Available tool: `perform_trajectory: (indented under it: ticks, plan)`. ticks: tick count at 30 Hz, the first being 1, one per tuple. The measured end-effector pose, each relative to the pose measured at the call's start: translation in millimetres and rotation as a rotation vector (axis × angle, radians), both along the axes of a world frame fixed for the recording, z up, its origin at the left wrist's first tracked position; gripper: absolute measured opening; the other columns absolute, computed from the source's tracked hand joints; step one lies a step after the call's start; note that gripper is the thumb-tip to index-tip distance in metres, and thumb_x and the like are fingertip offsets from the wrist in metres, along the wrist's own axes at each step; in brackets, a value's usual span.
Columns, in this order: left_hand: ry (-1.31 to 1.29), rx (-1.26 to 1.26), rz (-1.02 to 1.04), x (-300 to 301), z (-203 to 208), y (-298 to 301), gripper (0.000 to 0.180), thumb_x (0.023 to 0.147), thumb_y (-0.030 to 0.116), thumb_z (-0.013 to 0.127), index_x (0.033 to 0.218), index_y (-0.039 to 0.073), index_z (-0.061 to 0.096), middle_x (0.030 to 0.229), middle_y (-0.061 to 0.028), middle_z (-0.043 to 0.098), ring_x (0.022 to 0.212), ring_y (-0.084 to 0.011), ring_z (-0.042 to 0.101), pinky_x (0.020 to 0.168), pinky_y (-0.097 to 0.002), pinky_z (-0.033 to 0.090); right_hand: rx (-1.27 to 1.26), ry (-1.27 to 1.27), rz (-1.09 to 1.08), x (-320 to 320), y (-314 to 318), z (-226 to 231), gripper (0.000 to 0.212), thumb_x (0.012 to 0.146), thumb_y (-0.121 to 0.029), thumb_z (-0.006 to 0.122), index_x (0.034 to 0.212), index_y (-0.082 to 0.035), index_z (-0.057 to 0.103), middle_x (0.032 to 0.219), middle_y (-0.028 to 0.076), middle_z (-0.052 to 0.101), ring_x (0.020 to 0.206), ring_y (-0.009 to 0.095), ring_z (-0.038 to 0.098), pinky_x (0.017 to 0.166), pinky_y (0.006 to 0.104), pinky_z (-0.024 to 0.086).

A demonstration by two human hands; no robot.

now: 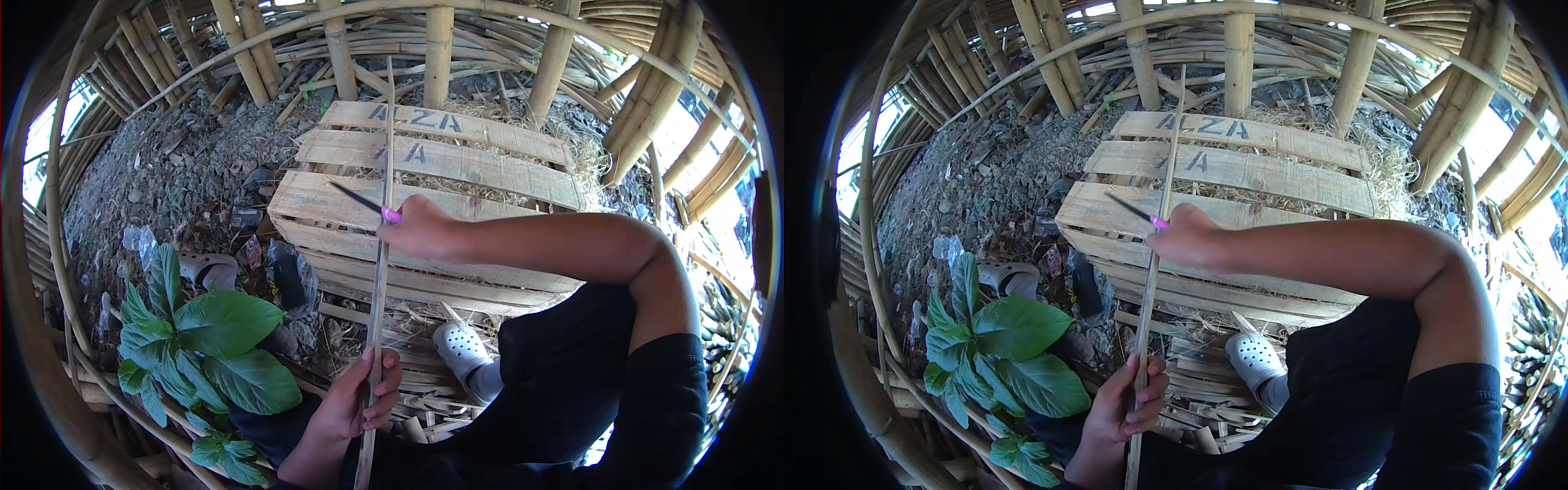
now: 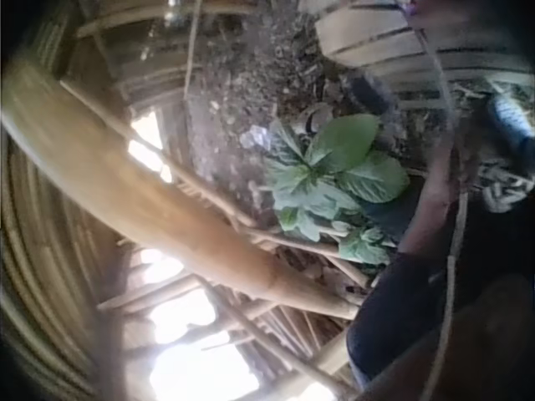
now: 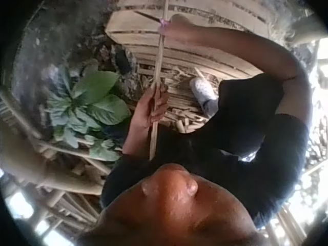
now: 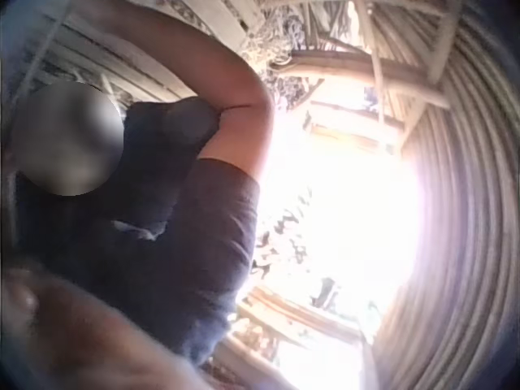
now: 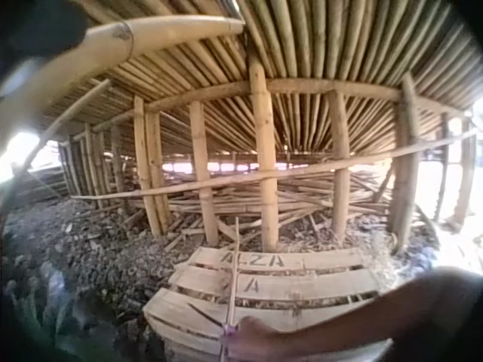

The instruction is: The person whittles and scrapes a bamboo stick using a knife.

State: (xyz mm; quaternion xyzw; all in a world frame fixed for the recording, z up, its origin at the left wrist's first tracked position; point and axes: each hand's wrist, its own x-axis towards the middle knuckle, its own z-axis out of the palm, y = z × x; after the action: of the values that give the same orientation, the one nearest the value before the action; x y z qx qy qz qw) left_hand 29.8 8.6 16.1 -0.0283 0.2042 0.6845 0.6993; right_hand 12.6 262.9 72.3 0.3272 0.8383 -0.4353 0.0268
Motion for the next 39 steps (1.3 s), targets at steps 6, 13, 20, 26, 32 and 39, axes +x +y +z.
perform_trajectory:
  ticks: [6, 13, 20, 26, 32, 39]
  plan:
    - [-0.197, 0.057, 0.019, 0, -6, -1, 0.034, 0.101, 0.042, 0.034, 0.094, 0.009, 0.042, 0.066, 0.0013, 0.039, 0.041, -0.0041, 0.031, 0.029, -0.0166, 0.028, 0.154, 0.025, 0.020, -14, 19, 15, 0.033, 0.076, -0.026, 0.063, 0.069, 0.006, 0.059, 0.065, 0.014, 0.061, 0.057, 0.020, 0.061, 0.050, 0.0368, 0.048]
    - [-0.133, 0.103, -0.011, -6, -1, -7, 0.031, 0.102, 0.041, 0.032, 0.095, 0.012, 0.041, 0.067, 0.0037, 0.036, 0.042, -0.0029, 0.030, 0.030, -0.0160, 0.026, 0.238, 0.100, -0.073, -42, 66, 23, 0.028, 0.076, -0.022, 0.061, 0.075, 0.006, 0.062, 0.067, 0.012, 0.062, 0.058, 0.019, 0.061, 0.049, 0.0373, 0.047]
    - [-0.344, 0.072, 0.029, -13, -1, -10, 0.028, 0.103, 0.035, 0.032, 0.098, 0.009, 0.041, 0.066, 0.0025, 0.036, 0.042, -0.0041, 0.029, 0.030, -0.0170, 0.023, 0.441, -0.024, 0.149, -26, 58, 43, 0.061, 0.091, -0.051, 0.045, 0.067, 0.002, 0.061, 0.062, 0.015, 0.060, 0.060, 0.027, 0.062, 0.059, 0.0432, 0.050]
    - [-0.415, 0.196, -0.049, -22, -17, -17, 0.031, 0.102, 0.037, 0.032, 0.099, 0.008, 0.042, 0.062, 0.0023, 0.035, 0.041, -0.0042, 0.029, 0.030, -0.0175, 0.026, 0.566, -0.171, 0.633, 26, -4, 30, 0.063, 0.093, -0.055, 0.043, 0.061, -0.002, 0.057, 0.054, 0.011, 0.054, 0.052, 0.026, 0.057, 0.060, 0.0425, 0.049]
    - [-0.162, 0.209, -0.094, -16, -14, -13, 0.036, 0.101, 0.040, 0.034, 0.098, 0.005, 0.043, 0.063, -0.0018, 0.039, 0.041, -0.0097, 0.038, 0.034, -0.0217, 0.038, 0.150, -0.125, 0.307, 8, -15, 27, 0.056, 0.085, -0.048, 0.059, 0.062, 0.004, 0.059, 0.054, 0.013, 0.057, 0.049, 0.023, 0.060, 0.048, 0.0397, 0.049]
    - [-0.087, 0.057, 0.145, -18, -13, 0, 0.044, 0.100, 0.043, 0.035, 0.113, 0.002, 0.044, 0.080, -0.0071, 0.044, 0.054, -0.0133, 0.045, 0.045, -0.0228, 0.044, 0.054, -0.025, 0.361, 13, -38, -10, 0.055, 0.084, -0.043, 0.061, 0.059, 0.005, 0.057, 0.051, 0.012, 0.056, 0.047, 0.023, 0.059, 0.048, 0.0380, 0.048]
